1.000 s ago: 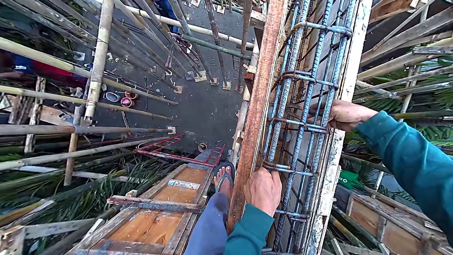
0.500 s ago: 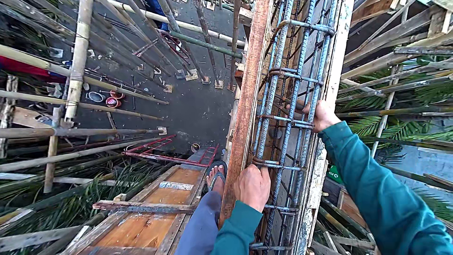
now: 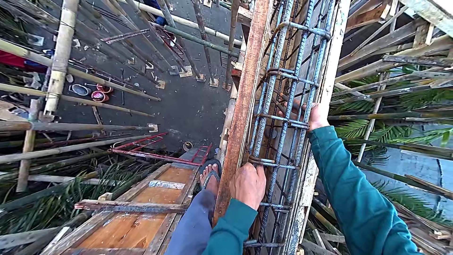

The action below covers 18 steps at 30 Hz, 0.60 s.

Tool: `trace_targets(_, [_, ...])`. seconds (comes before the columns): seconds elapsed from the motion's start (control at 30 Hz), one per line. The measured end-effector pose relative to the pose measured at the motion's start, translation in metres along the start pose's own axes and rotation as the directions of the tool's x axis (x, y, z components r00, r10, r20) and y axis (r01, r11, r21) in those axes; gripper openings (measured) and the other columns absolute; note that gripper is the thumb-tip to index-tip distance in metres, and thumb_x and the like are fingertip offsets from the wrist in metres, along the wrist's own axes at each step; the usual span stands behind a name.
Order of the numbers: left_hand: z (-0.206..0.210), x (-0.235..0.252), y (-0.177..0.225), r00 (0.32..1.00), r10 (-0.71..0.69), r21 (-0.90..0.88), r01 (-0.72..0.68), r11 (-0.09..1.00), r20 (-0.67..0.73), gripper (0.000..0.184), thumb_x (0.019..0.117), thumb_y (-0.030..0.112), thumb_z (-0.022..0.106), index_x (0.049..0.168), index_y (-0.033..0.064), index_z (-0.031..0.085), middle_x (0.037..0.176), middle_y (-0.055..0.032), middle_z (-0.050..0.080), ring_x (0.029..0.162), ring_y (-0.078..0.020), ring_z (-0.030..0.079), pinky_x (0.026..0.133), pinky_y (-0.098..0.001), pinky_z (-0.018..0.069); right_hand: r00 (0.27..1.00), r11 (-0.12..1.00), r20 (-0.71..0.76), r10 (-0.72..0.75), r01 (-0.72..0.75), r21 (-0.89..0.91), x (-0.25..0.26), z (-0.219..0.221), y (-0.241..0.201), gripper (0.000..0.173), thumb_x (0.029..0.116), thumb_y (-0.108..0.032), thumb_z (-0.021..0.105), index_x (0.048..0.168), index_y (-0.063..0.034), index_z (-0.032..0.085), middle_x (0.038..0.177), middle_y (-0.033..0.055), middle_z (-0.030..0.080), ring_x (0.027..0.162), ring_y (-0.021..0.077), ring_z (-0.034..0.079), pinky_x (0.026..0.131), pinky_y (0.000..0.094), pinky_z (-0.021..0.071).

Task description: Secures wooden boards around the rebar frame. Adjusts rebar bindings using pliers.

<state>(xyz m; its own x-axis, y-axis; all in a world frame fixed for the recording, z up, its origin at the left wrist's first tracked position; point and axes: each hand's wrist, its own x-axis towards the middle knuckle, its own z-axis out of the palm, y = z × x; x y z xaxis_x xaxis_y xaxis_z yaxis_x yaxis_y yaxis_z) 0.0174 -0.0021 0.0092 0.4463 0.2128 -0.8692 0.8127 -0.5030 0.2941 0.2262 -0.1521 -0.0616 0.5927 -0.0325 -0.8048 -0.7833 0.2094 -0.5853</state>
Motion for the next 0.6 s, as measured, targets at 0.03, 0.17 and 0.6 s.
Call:
trace_targets(0.03, [0.0000, 0.0000, -0.0001, 1.000, 0.004, -0.001, -0.004, 1.000, -0.002, 0.044, 0.1098, 0.037, 0.040, 0.100, 0.0026, 0.066, 0.099, -0.0159, 0.070, 0.100, -0.0302, 0.069, 0.084, -0.0506, 0.0523, 1.000, 1.000, -0.023, -0.007, 0.007, 0.000, -0.0015, 0.0015, -0.0003, 0.043, 0.1054, -0.020, 0.027, 0.112, -0.0038, 0.067, 0.092, 0.0112, 0.074, 0.079, 0.0196, 0.073, 0.065, 0.0329, 0.0583])
trace_targets(0.17, [-0.0002, 0.0004, -0.0010, 1.000, 0.009, -0.003, -0.009, 1.000, -0.010, 0.044, 0.1098, 0.037, 0.040, 0.100, 0.0027, 0.066, 0.099, -0.0157, 0.069, 0.100, -0.0302, 0.069, 0.085, -0.0506, 0.0521, 0.999, 1.000, -0.030, 0.018, -0.018, 0.021, -0.0073, 0.0067, -0.0023, 0.042, 0.1056, -0.022, 0.030, 0.108, -0.0029, 0.067, 0.090, 0.0133, 0.075, 0.075, 0.0242, 0.073, 0.062, 0.0393, 0.0598])
trace_targets(0.6, [0.0038, -0.0014, -0.0038, 0.998, 0.037, -0.008, -0.037, 0.999, -0.049, 0.046, 0.1106, 0.038, 0.039, 0.105, 0.0021, 0.067, 0.099, -0.0165, 0.070, 0.100, -0.0312, 0.070, 0.086, -0.0512, 0.0522, 0.996, 0.996, -0.024, -0.086, 0.087, 0.031, 0.0022, 0.0050, 0.0037, 0.042, 0.1050, -0.018, 0.026, 0.116, -0.0032, 0.064, 0.100, 0.0136, 0.074, 0.080, 0.0211, 0.071, 0.061, 0.0335, 0.0556])
